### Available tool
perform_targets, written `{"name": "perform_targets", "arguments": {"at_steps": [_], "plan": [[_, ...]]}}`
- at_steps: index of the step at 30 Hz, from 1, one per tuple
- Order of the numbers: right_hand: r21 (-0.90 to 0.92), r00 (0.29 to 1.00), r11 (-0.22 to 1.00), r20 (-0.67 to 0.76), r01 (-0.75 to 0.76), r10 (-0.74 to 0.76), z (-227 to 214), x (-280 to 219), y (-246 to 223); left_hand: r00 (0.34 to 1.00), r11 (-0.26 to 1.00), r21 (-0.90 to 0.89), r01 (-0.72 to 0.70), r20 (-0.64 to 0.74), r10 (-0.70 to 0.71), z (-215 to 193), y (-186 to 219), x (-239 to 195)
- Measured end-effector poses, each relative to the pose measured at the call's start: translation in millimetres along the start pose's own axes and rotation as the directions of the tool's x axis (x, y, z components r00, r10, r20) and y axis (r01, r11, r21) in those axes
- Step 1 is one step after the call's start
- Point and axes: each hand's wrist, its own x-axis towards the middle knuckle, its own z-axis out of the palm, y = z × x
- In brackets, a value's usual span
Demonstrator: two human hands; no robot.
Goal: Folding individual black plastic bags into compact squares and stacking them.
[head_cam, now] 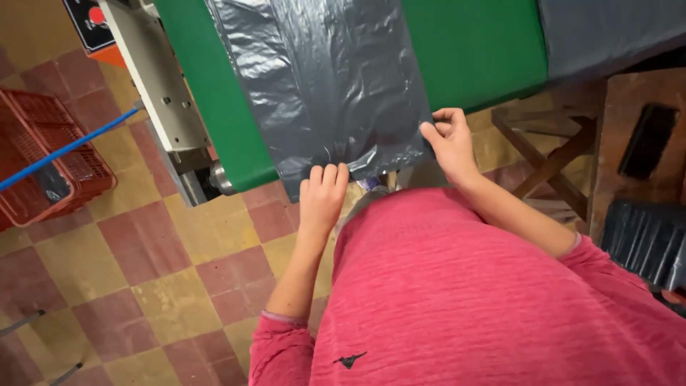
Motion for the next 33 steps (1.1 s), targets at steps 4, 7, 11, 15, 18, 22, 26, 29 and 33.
{"name": "perform_targets", "arguments": {"at_steps": [4, 7, 11, 15, 18, 22, 26, 29, 33], "plan": [[-0.171, 0.998, 0.985, 0.058, 0.031, -0.021, 18.1, -14.6, -54.1, 0.998, 0.998, 0.061, 0.007, -0.066, -0.003, 5.7, 12.2, -3.6], [-0.176, 0.991, 0.981, 0.125, 0.078, -0.057, 21.2, -16.7, -72.1, 0.972, 0.997, 0.072, 0.030, -0.236, -0.013, -3.6, 19.8, 6.5], [-0.204, 0.962, 0.966, 0.253, 0.159, -0.105, -1.8, -11.2, -79.4, 0.958, 0.991, 0.070, 0.115, -0.270, -0.093, -6.3, 11.7, -5.9], [-0.107, 0.903, 0.970, 0.354, -0.220, 0.244, -48.1, -2.4, -110.4, 0.980, 0.955, -0.232, 0.185, -0.021, -0.196, -46.4, -6.7, -17.8], [0.128, 0.808, 0.912, 0.522, -0.390, 0.273, -82.6, 28.0, -126.6, 0.975, 0.862, -0.466, 0.200, 0.010, -0.220, -102.2, -27.3, 13.5], [0.233, 0.728, 0.828, 0.630, -0.511, 0.272, -62.1, 110.1, -164.1, 0.938, 0.700, -0.701, 0.137, -0.135, -0.320, -109.3, -82.0, 101.5], [0.204, 0.696, 0.840, 0.671, -0.503, 0.254, -5.6, 232.2, -195.3, 0.789, 0.458, -0.875, 0.157, -0.168, -0.591, -37.5, -161.0, 223.0], [0.143, 0.744, 0.888, 0.612, -0.437, 0.268, 36.1, 316.5, -190.4, 0.713, 0.403, -0.881, 0.248, -0.115, -0.691, 27.2, -212.1, 289.4], [-0.428, 0.940, 0.903, 0.320, 0.035, 0.115, 84.7, 386.1, -208.3, 0.670, 0.479, -0.767, 0.426, -0.088, -0.737, 82.9, -245.3, 336.1]]}}
